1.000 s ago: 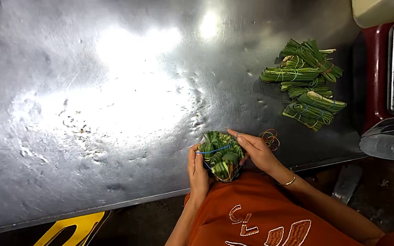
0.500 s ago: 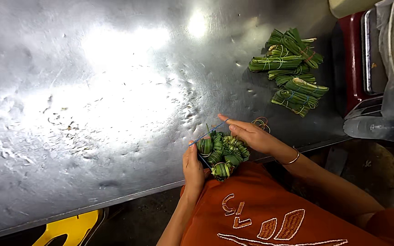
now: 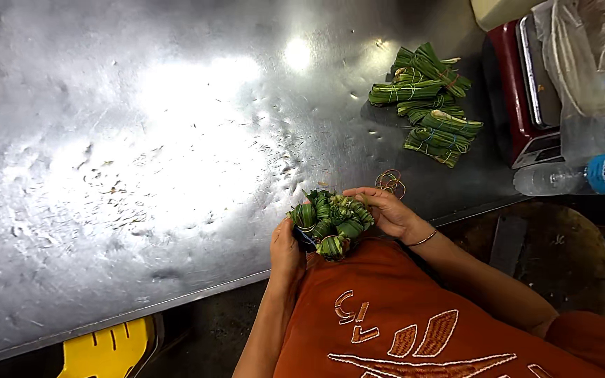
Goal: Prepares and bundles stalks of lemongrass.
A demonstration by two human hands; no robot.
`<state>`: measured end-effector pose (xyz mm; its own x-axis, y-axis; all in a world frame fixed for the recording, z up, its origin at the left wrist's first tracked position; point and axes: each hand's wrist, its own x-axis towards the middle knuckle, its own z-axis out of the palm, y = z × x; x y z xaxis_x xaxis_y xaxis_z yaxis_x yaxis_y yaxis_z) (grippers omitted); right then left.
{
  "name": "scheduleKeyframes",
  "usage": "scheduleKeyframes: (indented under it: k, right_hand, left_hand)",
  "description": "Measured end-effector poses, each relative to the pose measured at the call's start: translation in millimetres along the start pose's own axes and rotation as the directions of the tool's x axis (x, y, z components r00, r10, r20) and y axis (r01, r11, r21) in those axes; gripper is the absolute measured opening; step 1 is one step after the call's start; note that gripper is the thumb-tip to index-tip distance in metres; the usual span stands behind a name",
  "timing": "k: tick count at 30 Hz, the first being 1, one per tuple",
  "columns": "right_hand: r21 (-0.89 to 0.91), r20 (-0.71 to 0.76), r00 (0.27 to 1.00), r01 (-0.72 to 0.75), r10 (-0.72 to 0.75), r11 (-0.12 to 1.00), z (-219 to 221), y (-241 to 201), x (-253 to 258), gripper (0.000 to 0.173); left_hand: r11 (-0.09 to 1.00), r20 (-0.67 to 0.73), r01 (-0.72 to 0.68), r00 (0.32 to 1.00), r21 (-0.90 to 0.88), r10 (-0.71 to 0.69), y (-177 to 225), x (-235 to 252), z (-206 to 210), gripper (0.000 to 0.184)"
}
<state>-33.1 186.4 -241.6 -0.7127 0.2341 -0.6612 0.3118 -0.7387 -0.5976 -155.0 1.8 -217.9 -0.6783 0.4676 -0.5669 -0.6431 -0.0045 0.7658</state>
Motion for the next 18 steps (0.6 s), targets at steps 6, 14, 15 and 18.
scheduleKeyframes:
  k: [6, 14, 15, 18]
  right_hand:
    - [0.226, -0.058, 0.991, 0.127, -0.117, 0.966, 2, 24, -6, 0.029]
    - [-0.556, 0.107, 0.939, 0.330, -0.327, 0.763, 2, 30, -20, 0.092]
    - [-0.592, 0.113, 0.933, 0.340, -0.342, 0.731, 4, 27, -20, 0.102]
    - [-0.652, 0.169, 0.864, 0.458, -0.474, 0.604, 5, 18, -17, 0.115]
  left_hand:
    - [0.996, 0.089, 0.050, 0.995, -0.069, -0.043, -11, 9, -16, 0.036]
    - [0.993, 0.079, 0.078, 0.994, -0.094, -0.070, -12, 18, -16, 0.027]
    - [0.998, 0.132, 0.014, 0.991, -0.054, -0.006, -11, 19, -13, 0.028]
    - [0.972, 0.276, -0.232, 0.938, 0.044, 0.212, -11, 27, -8, 0.039]
